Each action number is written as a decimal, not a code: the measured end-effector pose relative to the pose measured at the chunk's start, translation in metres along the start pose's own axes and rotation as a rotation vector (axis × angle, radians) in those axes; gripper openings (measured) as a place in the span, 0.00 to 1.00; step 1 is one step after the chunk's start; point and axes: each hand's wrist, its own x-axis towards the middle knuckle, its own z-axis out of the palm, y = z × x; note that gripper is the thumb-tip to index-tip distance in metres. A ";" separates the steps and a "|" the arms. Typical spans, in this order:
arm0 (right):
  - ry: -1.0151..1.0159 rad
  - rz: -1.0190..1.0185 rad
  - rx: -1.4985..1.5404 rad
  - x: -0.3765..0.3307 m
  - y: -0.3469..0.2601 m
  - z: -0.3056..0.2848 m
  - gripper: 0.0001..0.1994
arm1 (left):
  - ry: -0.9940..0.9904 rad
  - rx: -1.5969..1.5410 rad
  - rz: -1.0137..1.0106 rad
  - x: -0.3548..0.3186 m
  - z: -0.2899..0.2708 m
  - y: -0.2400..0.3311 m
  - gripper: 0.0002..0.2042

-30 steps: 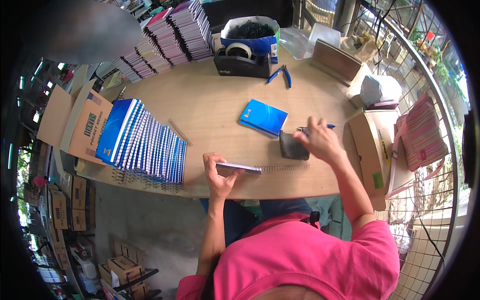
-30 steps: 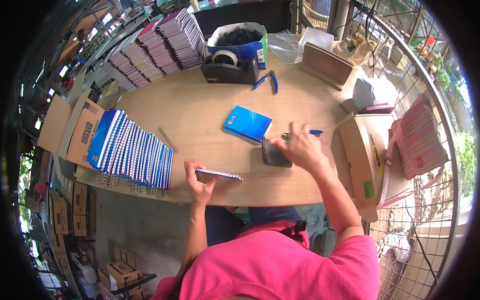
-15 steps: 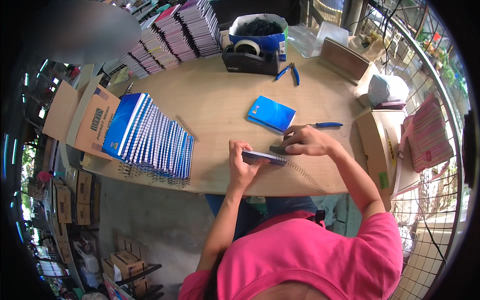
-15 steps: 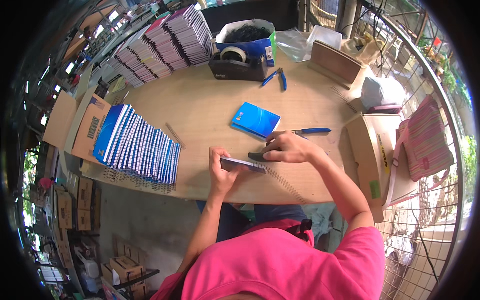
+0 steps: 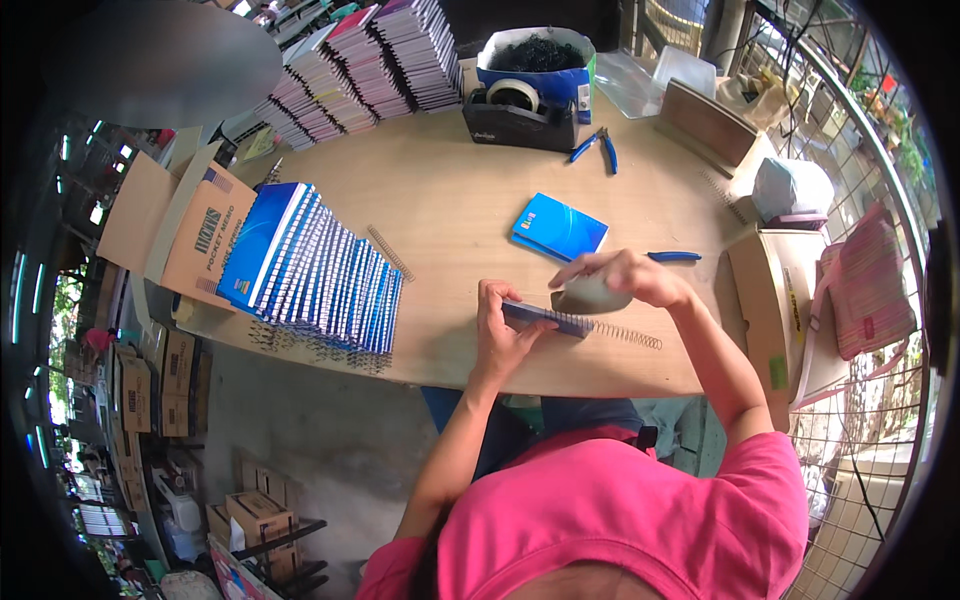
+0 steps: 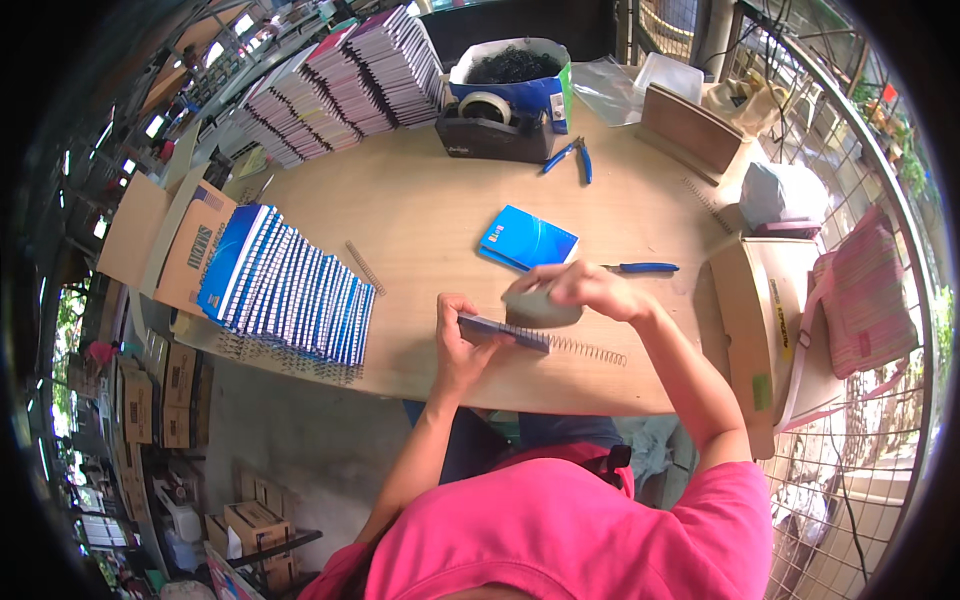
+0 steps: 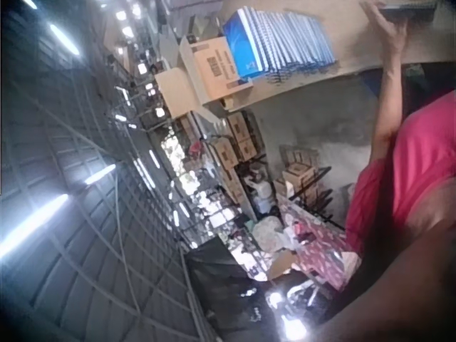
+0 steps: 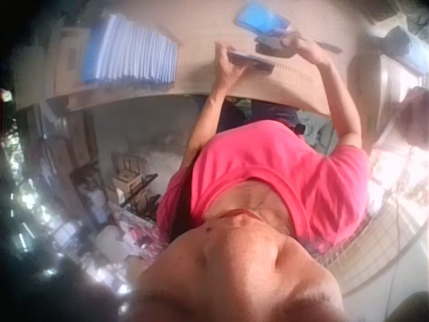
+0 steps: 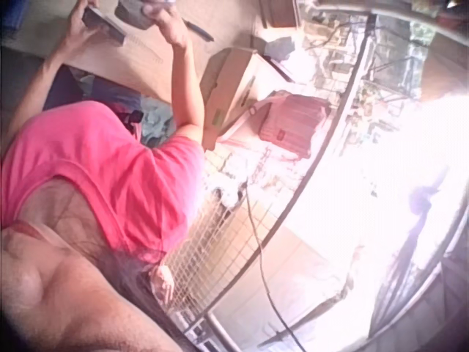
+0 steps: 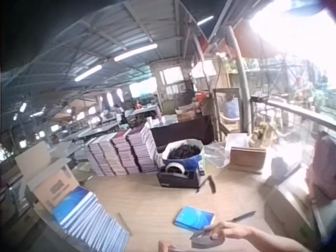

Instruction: The person threads a metal spiral coil through the pre-punched holes of notebook covers and pages by hand, then uses pliers to trim and bend the ends of the wire.

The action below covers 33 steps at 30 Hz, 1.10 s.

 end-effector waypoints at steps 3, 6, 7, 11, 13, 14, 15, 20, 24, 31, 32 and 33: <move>0.023 0.151 -0.496 0.006 -0.008 0.011 0.21 | -0.028 0.012 -0.007 -0.003 -0.001 0.001 0.33; 0.062 0.008 0.357 0.006 -0.006 0.007 0.20 | -0.030 -0.021 -0.014 0.000 0.000 0.001 0.32; -0.029 -0.025 0.082 0.008 -0.007 0.006 0.20 | -0.031 -0.040 -0.051 -0.003 0.002 0.000 0.31; 0.123 0.101 -0.169 0.012 -0.010 0.005 0.21 | -0.007 -0.559 -0.227 -0.005 -0.014 -0.019 0.22; 0.019 0.015 -0.019 0.013 -0.009 0.006 0.21 | -0.053 -0.652 -0.328 -0.001 -0.025 -0.036 0.17; -0.036 -0.024 0.062 0.016 -0.013 0.011 0.21 | -0.074 -0.697 -0.385 -0.001 -0.028 -0.041 0.15; -0.082 0.062 -0.239 0.020 -0.017 0.019 0.22 | -0.072 -0.662 -0.361 -0.003 -0.027 -0.046 0.12; 0.095 0.088 0.022 0.025 -0.011 0.018 0.22 | -0.089 -0.728 -0.378 -0.001 -0.026 -0.049 0.17; 0.057 0.084 -0.356 0.031 0.005 0.021 0.20 | -0.102 -0.837 -0.410 0.000 -0.027 -0.049 0.21; 0.590 0.380 -0.867 -0.043 -0.010 0.009 0.41 | -0.037 -0.789 -0.491 0.001 -0.046 -0.016 0.26; 0.621 0.499 -1.113 -0.068 0.003 0.011 0.43 | -0.042 -0.788 -0.490 0.002 -0.048 -0.012 0.28; 0.659 0.484 -1.338 -0.088 0.020 0.016 0.36 | -0.053 -0.792 -0.492 0.003 -0.048 -0.008 0.30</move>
